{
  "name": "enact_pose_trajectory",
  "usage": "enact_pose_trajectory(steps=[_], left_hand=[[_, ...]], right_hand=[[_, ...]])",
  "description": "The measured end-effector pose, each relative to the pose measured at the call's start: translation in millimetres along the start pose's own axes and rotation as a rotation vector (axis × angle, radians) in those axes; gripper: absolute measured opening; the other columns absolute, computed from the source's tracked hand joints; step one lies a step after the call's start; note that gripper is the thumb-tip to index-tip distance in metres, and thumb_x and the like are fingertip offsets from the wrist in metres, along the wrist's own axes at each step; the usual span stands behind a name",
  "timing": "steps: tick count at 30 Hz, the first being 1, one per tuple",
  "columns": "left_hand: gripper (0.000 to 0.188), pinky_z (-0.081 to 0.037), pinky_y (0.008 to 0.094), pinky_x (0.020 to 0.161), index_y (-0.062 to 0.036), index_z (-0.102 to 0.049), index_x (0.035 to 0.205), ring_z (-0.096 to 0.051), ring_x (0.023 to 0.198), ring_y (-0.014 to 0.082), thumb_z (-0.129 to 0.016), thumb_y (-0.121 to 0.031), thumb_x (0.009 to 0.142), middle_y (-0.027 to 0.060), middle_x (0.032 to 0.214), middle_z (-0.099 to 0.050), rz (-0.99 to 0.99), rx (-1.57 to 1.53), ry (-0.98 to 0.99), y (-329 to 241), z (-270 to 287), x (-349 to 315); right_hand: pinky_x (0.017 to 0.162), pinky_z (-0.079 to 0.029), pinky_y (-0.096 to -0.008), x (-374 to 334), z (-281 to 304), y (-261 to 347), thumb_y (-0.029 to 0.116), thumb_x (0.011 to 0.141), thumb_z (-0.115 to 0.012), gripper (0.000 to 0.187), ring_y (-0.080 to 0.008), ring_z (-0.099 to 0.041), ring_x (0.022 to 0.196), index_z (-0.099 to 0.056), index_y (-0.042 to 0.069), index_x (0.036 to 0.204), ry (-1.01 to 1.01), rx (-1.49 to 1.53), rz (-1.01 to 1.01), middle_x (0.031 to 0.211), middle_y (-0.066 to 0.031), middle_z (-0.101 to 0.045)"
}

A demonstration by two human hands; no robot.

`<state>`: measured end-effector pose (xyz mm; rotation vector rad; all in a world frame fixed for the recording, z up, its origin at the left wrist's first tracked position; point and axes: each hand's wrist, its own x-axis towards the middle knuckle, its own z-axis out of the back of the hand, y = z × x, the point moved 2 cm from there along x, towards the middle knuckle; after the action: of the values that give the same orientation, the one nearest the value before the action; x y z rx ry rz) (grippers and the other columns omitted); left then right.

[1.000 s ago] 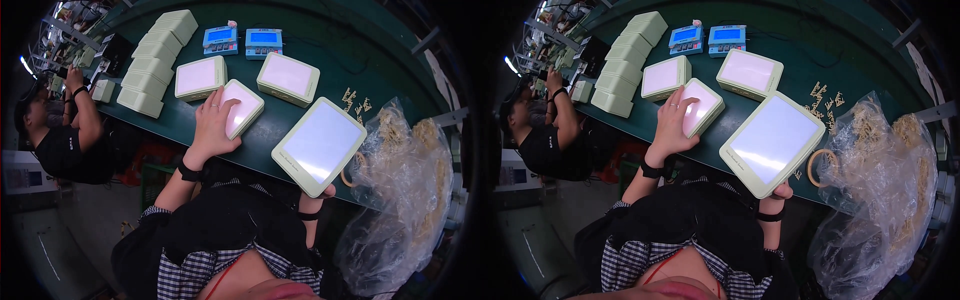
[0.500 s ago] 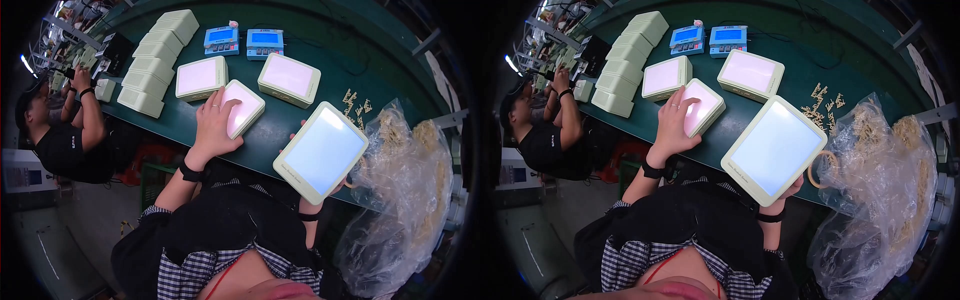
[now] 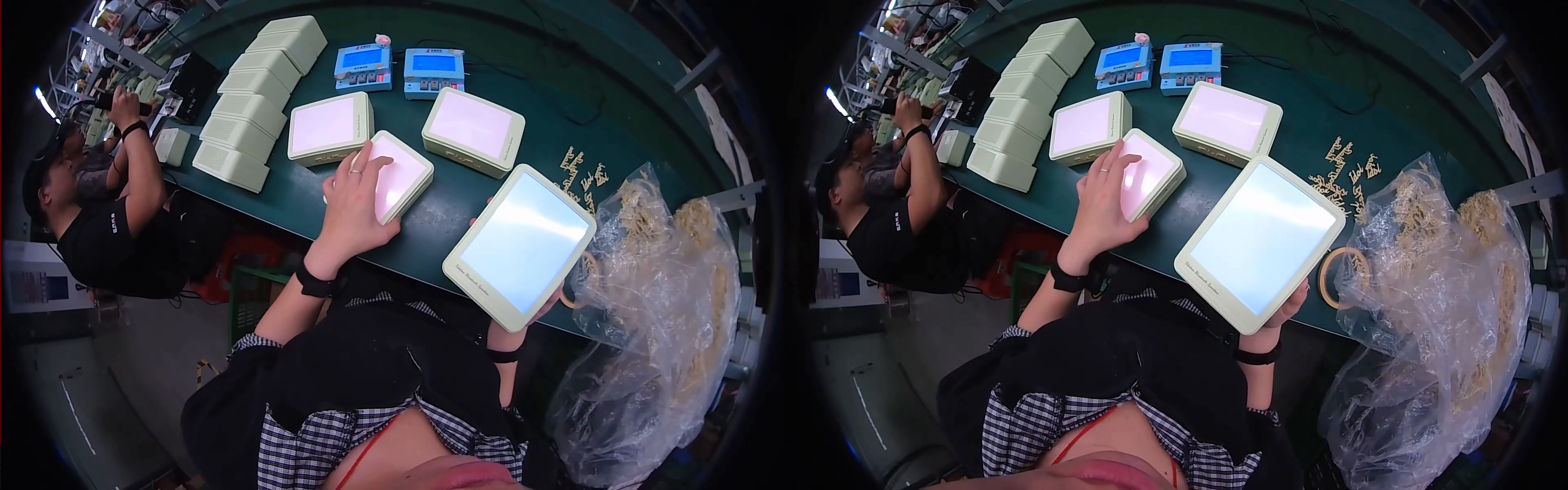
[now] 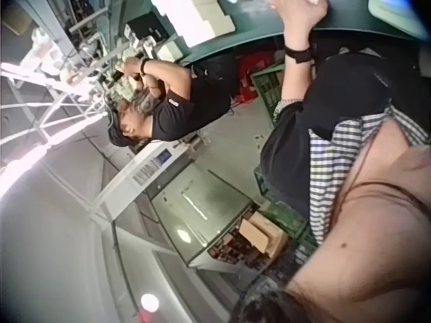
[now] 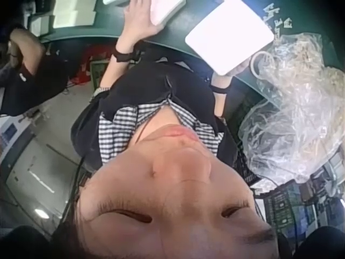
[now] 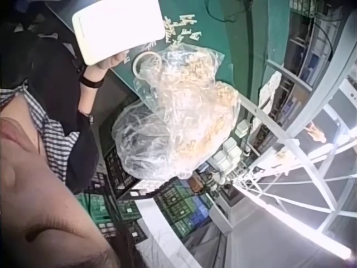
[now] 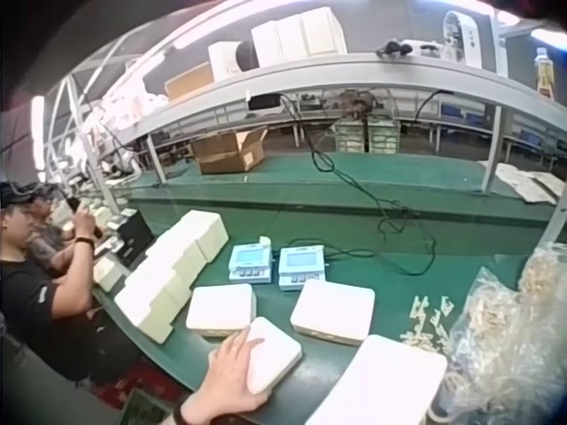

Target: The person tests the screens of several light boxes by pressing them and then attaches decorative labels to the grilles of two speakers.

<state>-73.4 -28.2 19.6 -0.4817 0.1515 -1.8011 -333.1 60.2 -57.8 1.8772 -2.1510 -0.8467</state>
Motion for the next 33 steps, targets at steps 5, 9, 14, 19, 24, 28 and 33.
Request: enact_pose_trajectory(steps=[5, 9, 14, 19, 24, 28, 33], left_hand=[[0.096, -0.028, 0.053, 0.105, -0.0145, -0.039, 0.141, -0.032, 0.138, 0.0414, -0.077, -0.021, 0.053, 0.0232, 0.154, -0.028, 0.001, -0.001, 0.126, 1.3, 11.2, -1.8], [0.103, -0.028, 0.0538, 0.105, -0.0138, -0.033, 0.144, -0.031, 0.139, 0.0418, -0.077, -0.02, 0.051, 0.0244, 0.155, -0.026, 0.007, -0.012, 0.114, 0.9, 10.9, -1.0], [0.103, -0.028, 0.0542, 0.105, -0.013, -0.033, 0.143, -0.029, 0.139, 0.0428, -0.077, -0.019, 0.05, 0.0253, 0.154, -0.026, 0.0, -0.063, 0.132, 1.5, 14.2, -0.7], [0.101, -0.027, 0.0549, 0.105, -0.0127, -0.034, 0.142, -0.029, 0.139, 0.0436, -0.077, -0.019, 0.051, 0.0254, 0.154, -0.026, 0.021, -0.072, 0.143, -1.2, 14.5, 0.8], [0.098, -0.025, 0.056, 0.106, -0.0126, -0.035, 0.141, -0.029, 0.139, 0.044, -0.076, -0.02, 0.051, 0.0261, 0.155, -0.025, 0.018, -0.078, 0.175, -0.5, 15.9, 1.0], [0.097, -0.025, 0.0563, 0.107, -0.0124, -0.036, 0.14, -0.029, 0.139, 0.0441, -0.076, -0.021, 0.052, 0.0262, 0.155, -0.025, 0.011, -0.038, 0.14, -0.5, 12.8, -1.2], [0.096, -0.025, 0.0562, 0.107, -0.0125, -0.037, 0.14, -0.028, 0.139, 0.0441, -0.076, -0.023, 0.053, 0.0263, 0.154, -0.025, -0.011, 0.01, 0.136, 2.7, 10.1, -1.6]], right_hand=[[0.111, -0.026, -0.0677, 4.4, -1.6, 3.0, 0.064, 0.082, -0.059, 0.103, -0.0583, -0.025, 0.137, -0.012, 0.013, 0.157, -0.026, -0.007, 0.036, 0.155, -0.0338, -0.013], [0.112, -0.024, -0.0678, 8.5, 2.6, 3.1, 0.063, 0.082, -0.058, 0.102, -0.057, -0.023, 0.139, -0.012, 0.013, 0.157, 0.0, 0.008, 0.067, 0.155, -0.0346, -0.012], [0.112, -0.026, -0.0659, 13.6, 11.1, -0.7, 0.058, 0.089, -0.053, 0.09, -0.0502, -0.029, 0.14, -0.016, 0.012, 0.157, 0.062, 0.009, 0.071, 0.156, -0.0286, -0.021], [0.107, -0.043, -0.0458, 11.8, 15.0, -9.2, 0.048, 0.099, -0.041, 0.069, -0.033, -0.049, 0.131, -0.031, 0.004, 0.15, 0.287, 0.077, 0.048, 0.147, -0.0167, -0.045], [0.108, -0.042, -0.0446, 1.6, 22.6, -16.4, 0.048, 0.1, -0.041, 0.068, -0.0325, -0.05, 0.131, -0.03, 0.003, 0.15, 0.24, 0.022, -0.024, 0.147, -0.0166, -0.045], [0.108, -0.042, -0.0446, 2.7, 25.9, -17.5, 0.048, 0.1, -0.041, 0.069, -0.0325, -0.049, 0.131, -0.029, 0.003, 0.151, 0.249, -0.012, -0.06, 0.147, -0.0167, -0.045], [0.108, -0.042, -0.0447, 2.9, 26.2, -17.9, 0.048, 0.099, -0.041, 0.07, -0.0326, -0.049, 0.131, -0.028, 0.003, 0.151, 0.245, -0.063, -0.086, 0.147, -0.0171, -0.044]])
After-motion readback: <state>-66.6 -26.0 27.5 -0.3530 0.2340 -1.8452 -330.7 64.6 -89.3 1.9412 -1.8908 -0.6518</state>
